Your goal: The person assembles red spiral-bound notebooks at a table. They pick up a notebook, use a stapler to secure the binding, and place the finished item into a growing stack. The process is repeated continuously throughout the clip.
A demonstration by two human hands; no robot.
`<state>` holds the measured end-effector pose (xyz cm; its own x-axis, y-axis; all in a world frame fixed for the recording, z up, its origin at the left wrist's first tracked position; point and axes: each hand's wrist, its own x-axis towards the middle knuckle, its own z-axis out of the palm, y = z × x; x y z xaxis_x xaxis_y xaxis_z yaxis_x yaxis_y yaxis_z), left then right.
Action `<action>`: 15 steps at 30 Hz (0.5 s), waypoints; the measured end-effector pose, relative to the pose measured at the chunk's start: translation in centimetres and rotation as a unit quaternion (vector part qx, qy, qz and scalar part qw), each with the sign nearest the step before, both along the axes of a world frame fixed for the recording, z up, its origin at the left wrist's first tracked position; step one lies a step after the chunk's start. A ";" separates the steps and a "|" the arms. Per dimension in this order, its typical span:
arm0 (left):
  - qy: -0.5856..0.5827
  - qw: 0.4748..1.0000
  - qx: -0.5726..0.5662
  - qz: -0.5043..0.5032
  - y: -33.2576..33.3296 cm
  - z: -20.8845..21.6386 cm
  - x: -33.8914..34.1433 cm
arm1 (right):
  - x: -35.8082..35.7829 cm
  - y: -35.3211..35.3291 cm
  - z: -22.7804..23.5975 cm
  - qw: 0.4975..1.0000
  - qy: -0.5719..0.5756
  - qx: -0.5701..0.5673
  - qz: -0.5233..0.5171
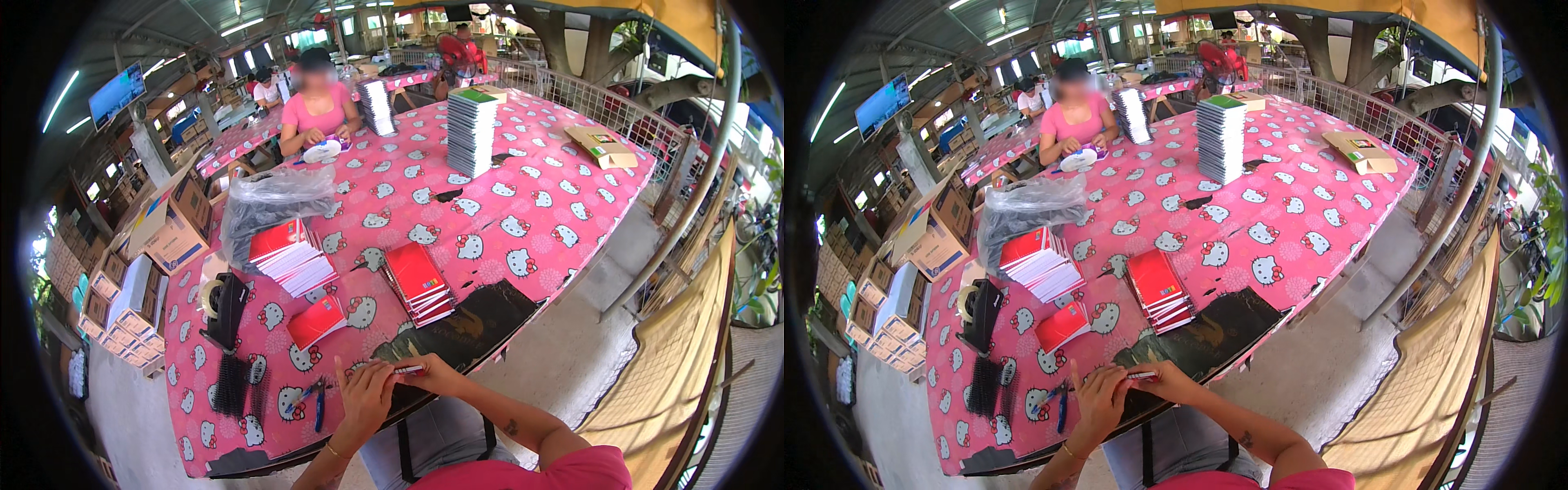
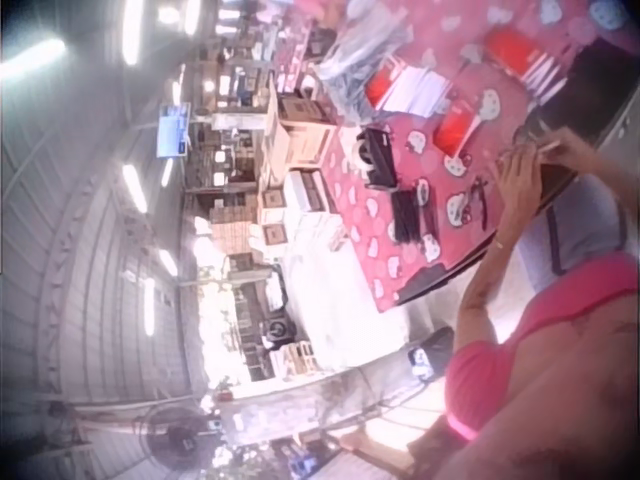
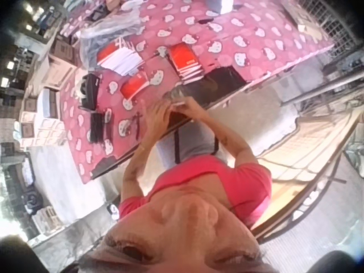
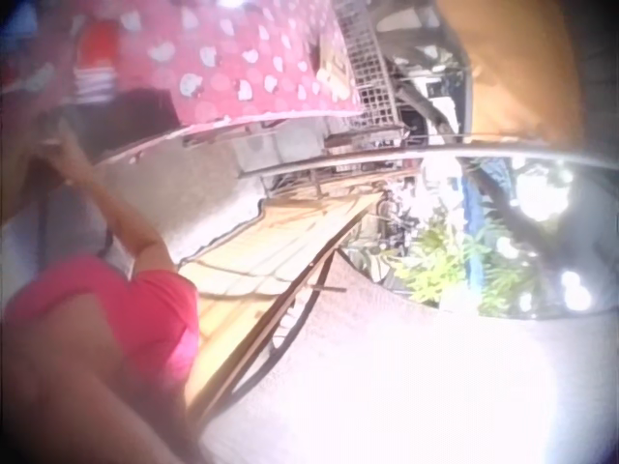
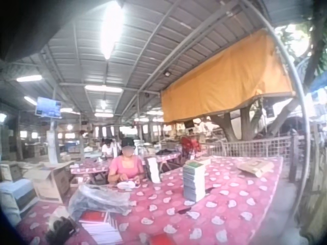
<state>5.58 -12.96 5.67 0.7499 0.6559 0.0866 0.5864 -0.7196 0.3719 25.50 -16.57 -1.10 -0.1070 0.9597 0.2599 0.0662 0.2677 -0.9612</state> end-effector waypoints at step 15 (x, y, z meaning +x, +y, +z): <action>-0.309 0.949 -0.038 0.051 -4.7 -0.5 2.4 | -3.6 -2.7 4.5 0.986 0.008 0.037 -0.162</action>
<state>7.99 -17.62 5.20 0.5029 0.7449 0.4384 0.3040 -0.6273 0.7170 21.90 -19.27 3.41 0.2077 0.9212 0.3290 0.1450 0.3036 -0.9417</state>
